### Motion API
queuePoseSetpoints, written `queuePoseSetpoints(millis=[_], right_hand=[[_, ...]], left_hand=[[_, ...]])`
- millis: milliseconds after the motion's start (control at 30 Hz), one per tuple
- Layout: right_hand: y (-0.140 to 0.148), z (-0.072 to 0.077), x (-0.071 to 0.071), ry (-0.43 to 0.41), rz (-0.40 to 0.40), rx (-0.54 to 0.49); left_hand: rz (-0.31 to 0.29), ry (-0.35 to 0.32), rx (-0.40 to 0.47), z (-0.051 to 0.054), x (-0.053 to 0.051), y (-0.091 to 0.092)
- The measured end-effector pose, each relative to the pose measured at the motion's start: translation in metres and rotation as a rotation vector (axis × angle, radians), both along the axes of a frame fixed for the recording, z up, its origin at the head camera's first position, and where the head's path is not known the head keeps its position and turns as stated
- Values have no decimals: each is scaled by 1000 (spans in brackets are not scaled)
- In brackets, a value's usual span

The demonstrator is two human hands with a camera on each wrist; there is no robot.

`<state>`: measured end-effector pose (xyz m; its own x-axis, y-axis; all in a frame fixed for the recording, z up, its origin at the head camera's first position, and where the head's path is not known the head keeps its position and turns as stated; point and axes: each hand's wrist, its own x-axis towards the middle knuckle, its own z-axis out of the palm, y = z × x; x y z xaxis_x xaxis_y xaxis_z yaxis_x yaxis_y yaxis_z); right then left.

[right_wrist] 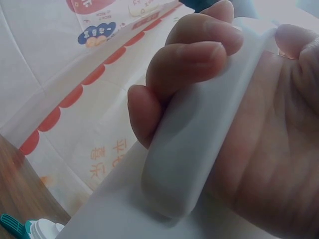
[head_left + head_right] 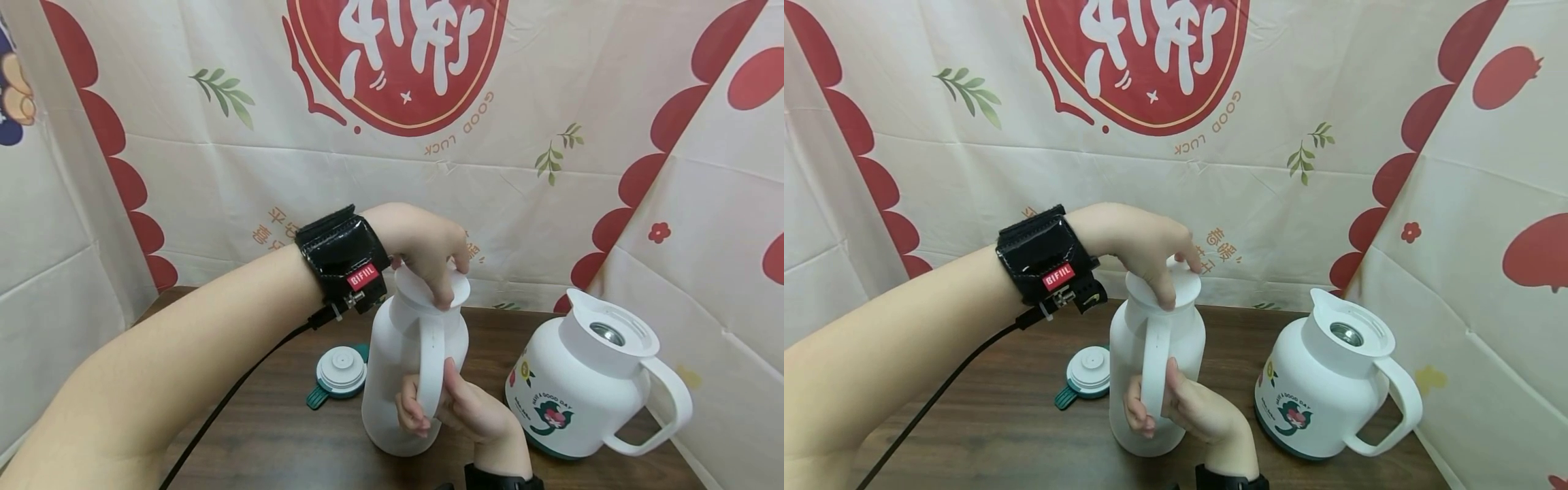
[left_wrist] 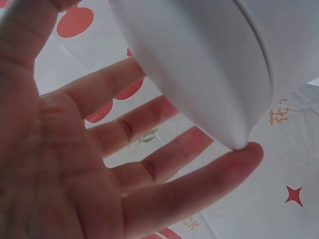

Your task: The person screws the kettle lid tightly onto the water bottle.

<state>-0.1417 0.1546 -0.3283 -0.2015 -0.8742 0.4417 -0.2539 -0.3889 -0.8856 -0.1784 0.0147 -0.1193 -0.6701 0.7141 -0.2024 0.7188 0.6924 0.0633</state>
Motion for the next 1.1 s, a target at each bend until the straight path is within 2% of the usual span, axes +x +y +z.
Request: queuePoseSetpoints(millis=[367, 667, 900, 1100], right_hand=[[0, -1, 0, -6, 0, -4], [0, -2, 1, -17, -12, 1], [1, -2, 1, -20, -14, 4], [1, -2, 0, -11, -2, 0]], left_hand=[[-58, -24, -8, 1, -4, -2], [-99, -69, 14, 0, -7, -3], [-132, -59, -10, 0, -10, -1], [-153, -90, 2, 1, -12, -3]])
